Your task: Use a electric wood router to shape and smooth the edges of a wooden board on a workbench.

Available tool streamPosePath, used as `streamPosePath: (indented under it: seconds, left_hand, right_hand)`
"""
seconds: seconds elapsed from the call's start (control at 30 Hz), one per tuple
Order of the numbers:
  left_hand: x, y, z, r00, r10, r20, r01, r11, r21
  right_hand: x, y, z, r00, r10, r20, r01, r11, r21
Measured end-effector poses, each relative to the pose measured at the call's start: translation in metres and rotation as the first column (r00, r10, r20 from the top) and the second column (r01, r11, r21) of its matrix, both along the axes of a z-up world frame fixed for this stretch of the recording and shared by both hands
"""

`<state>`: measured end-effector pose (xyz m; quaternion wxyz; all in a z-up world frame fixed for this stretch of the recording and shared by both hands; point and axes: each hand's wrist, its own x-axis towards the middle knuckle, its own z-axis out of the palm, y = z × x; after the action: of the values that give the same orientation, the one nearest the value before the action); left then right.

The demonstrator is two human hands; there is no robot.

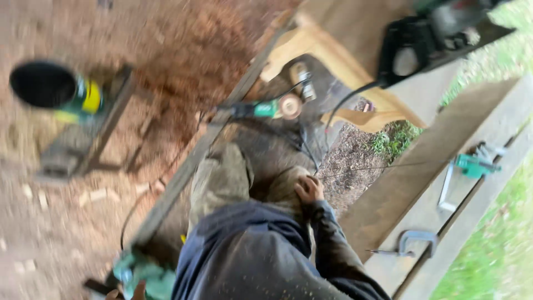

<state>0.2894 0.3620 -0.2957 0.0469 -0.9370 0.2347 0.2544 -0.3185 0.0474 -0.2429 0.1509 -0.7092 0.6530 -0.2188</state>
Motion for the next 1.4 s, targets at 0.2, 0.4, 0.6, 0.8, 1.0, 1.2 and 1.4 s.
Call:
streamPosePath:
  seconds: [0.2,0.4,0.6,0.8,1.0,1.2,1.4]
  left_hand:
    - [-0.029,-0.304,0.161,0.889,-0.441,0.125,0.298,0.349,-0.889]
    - [-0.243,-0.533,0.371,0.326,-0.892,0.312,0.338,-0.198,-0.920]
    - [-0.373,-0.635,0.441,0.274,-0.909,0.313,0.449,-0.167,-0.878]
    - [-0.403,-0.654,0.422,0.376,-0.909,0.183,0.665,0.127,-0.736]
    - [-0.416,-0.648,0.405,0.448,-0.850,0.277,0.696,0.137,-0.705]
    - [-0.415,-0.651,0.394,0.506,-0.805,0.308,0.633,0.104,-0.767]
    - [-0.403,-0.619,0.398,0.138,-0.888,-0.439,-0.213,0.406,-0.889]
  right_hand:
    - [-0.046,0.028,0.004,0.479,-0.657,0.582,0.644,0.714,0.276]
    - [-0.036,-0.064,0.252,0.472,-0.449,0.759,0.791,0.595,-0.141]
    - [-0.072,-0.190,0.429,0.710,-0.105,0.696,0.497,0.775,-0.390]
    - [-0.137,-0.370,0.409,0.882,-0.076,0.464,0.153,0.980,-0.130]
    - [-0.108,-0.427,0.443,0.957,-0.204,0.206,0.136,0.943,0.303]
    - [-0.110,-0.434,0.411,0.980,-0.177,0.086,0.165,0.977,0.134]
    - [-0.095,-0.330,0.481,0.933,-0.015,0.358,0.041,0.997,-0.065]
